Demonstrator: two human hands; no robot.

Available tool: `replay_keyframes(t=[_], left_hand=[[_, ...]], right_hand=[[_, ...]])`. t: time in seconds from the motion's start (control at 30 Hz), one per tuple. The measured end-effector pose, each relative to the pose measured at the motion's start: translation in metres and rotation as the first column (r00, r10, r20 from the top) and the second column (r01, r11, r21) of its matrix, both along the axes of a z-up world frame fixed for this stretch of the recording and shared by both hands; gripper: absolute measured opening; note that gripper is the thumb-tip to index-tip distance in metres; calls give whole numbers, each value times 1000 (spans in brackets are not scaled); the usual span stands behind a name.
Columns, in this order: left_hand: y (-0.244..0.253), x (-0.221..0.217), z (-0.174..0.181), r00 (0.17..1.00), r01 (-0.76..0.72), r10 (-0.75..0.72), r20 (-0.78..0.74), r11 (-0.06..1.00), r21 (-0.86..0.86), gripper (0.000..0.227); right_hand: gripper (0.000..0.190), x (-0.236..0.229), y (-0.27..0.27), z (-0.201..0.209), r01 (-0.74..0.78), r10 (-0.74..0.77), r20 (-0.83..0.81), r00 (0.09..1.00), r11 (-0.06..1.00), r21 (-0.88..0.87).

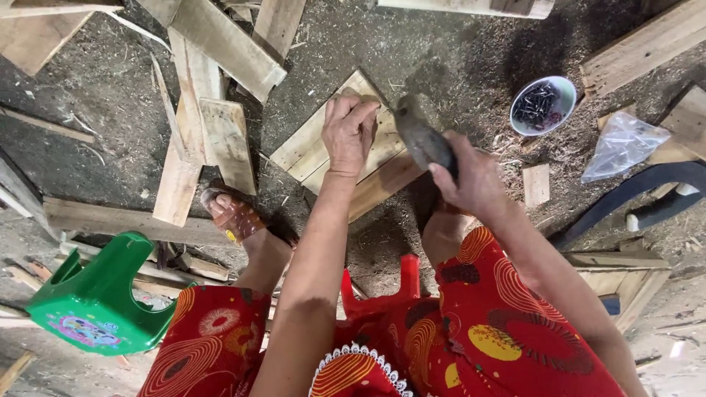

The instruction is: Nailing small wooden planks together using a hammer and nails to assemble a wooden piece.

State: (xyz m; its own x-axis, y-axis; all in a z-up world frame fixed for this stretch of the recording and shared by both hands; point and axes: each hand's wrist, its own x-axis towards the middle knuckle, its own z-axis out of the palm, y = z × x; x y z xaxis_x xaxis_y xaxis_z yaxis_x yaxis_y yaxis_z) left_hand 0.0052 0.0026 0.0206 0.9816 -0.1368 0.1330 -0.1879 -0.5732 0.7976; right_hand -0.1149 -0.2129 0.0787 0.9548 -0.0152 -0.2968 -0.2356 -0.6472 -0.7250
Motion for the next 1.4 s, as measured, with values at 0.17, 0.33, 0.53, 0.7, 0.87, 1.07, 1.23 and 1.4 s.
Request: replay_keyframes(t=[0.17,0.33,0.53,0.7,0.87,1.07,1.23,1.4], left_hand=[[3,-2,-8,1000,11,-11,9,999,-37,10],[2,-2,-13,996,-12,6,86,998,68,17],[3,-5,-25,997,-16,13,76,999,35,17],[4,-4,-22,996,-15,13,87,1000,25,20],[3,-5,-17,998,0,-1,55,1000,20,10],[12,-20,-25,999,53,-48,-25,975,214,48],[11,-20,-9,992,107,-56,-115,850,515,80],[6,-7,8,888,435,-64,-456,445,783,89]], right_hand=[[59,7,20,4,-64,68,48,997,995,-83],[56,7,22,-6,-116,121,78,990,991,-72],[57,11,20,-7,-159,175,135,975,980,-124],[56,19,26,5,-188,237,176,955,947,-260],[62,10,19,-9,-115,129,164,978,989,-90],[65,3,9,-8,-77,86,122,989,994,-76],[63,18,12,17,-178,180,64,982,984,-33],[63,18,13,21,-197,201,100,974,979,-51]])
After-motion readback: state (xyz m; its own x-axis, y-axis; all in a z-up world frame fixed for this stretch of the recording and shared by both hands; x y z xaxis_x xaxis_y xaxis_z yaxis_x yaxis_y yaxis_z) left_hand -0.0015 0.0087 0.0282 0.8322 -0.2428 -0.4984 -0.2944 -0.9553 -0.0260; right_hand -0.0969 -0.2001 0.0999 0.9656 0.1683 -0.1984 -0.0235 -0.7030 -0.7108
